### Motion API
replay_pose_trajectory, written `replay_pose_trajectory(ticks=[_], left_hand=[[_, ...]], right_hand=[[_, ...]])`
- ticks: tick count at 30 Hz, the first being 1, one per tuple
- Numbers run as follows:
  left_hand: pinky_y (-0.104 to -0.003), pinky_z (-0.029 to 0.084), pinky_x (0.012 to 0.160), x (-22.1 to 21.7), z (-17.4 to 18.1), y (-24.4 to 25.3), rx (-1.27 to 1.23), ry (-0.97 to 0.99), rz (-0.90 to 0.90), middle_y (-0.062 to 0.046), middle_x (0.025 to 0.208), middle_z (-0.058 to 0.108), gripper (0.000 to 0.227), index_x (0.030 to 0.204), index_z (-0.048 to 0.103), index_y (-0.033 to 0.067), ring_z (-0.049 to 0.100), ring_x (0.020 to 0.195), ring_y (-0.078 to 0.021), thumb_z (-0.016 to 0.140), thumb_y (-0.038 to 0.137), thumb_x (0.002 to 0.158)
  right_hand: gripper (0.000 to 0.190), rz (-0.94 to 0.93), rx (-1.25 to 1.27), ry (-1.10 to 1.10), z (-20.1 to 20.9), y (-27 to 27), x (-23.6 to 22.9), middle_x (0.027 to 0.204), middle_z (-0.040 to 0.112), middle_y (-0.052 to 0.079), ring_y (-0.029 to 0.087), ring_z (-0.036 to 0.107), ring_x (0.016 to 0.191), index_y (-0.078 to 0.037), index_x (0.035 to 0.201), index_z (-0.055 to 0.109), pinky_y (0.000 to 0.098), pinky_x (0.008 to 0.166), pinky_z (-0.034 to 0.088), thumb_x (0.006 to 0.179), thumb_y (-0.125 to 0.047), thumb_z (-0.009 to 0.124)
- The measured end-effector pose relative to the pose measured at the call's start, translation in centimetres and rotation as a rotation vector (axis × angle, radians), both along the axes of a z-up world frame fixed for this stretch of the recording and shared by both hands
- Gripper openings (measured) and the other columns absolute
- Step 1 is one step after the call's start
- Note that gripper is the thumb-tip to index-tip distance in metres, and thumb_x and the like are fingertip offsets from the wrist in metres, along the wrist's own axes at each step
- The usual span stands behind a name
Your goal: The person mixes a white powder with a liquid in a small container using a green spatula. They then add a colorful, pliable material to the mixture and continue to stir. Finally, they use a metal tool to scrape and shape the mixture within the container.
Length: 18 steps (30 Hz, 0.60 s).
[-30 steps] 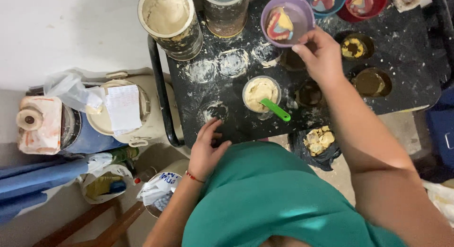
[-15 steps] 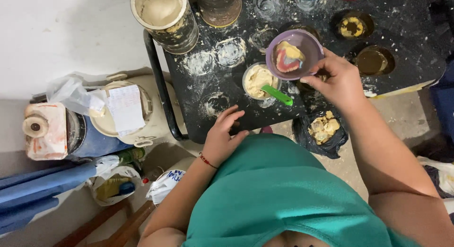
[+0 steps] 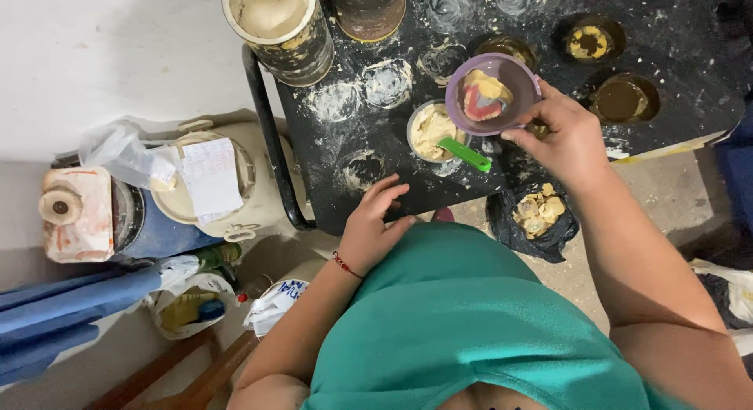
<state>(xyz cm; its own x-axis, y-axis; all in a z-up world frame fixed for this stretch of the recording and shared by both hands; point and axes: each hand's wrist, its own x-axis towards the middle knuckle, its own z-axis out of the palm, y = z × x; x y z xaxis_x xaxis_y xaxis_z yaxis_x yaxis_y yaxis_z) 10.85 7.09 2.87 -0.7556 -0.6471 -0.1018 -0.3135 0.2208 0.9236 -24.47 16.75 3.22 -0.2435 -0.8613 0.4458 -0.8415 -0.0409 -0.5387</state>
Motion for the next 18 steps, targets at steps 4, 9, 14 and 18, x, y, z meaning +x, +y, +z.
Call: replay_pose_trajectory(ticks=[4, 9, 14, 18], left_hand=[[-0.059, 0.063, 0.091, 0.1, 0.0, 0.0, -0.009, -0.006, 0.006, -0.022, 0.151, 0.047, 0.051, 0.144, 0.057, 0.0079, 0.069, 0.114, -0.0433, 0.074, 0.016, 0.097], [-0.061, 0.062, 0.091, 0.0, -0.2, 0.1, -0.016, -0.006, -0.002, -0.022, 0.151, 0.048, 0.051, 0.144, 0.057, 0.008, 0.069, 0.114, -0.0432, 0.075, 0.018, 0.097], [-0.061, 0.062, 0.092, 0.1, 0.3, 0.2, -0.001, -0.007, -0.001, -0.021, 0.153, 0.047, 0.051, 0.145, 0.056, 0.0089, 0.069, 0.114, -0.0431, 0.074, 0.018, 0.098], [-0.061, 0.061, 0.093, 0.0, 0.6, 0.1, 0.012, -0.012, -0.01, -0.022, 0.153, 0.045, 0.05, 0.145, 0.056, 0.008, 0.068, 0.116, -0.0434, 0.072, 0.019, 0.099]], right_hand=[[0.031, -0.018, 0.022, 0.017, -0.5, 0.2, -0.2, 0.123, 0.072, 0.036, 0.048, 0.064, 0.13, 0.001, 0.098, 0.076, 0.0517, 0.099, 0.057, 0.083, -0.013, 0.099], [0.031, -0.011, 0.031, 0.03, -0.6, 0.2, -0.4, 0.124, 0.071, 0.038, 0.05, 0.065, 0.129, 0.0, 0.098, 0.075, 0.0527, 0.099, 0.057, 0.084, -0.014, 0.098], [0.03, -0.022, 0.038, 0.023, -0.5, 0.2, -0.4, 0.121, 0.072, 0.036, 0.049, 0.065, 0.129, 0.001, 0.099, 0.075, 0.0522, 0.099, 0.057, 0.084, -0.012, 0.098], [0.029, -0.036, 0.04, 0.035, -1.1, 0.4, -0.9, 0.128, 0.072, 0.034, 0.047, 0.066, 0.128, -0.003, 0.098, 0.075, 0.052, 0.102, 0.055, 0.084, -0.015, 0.097]])
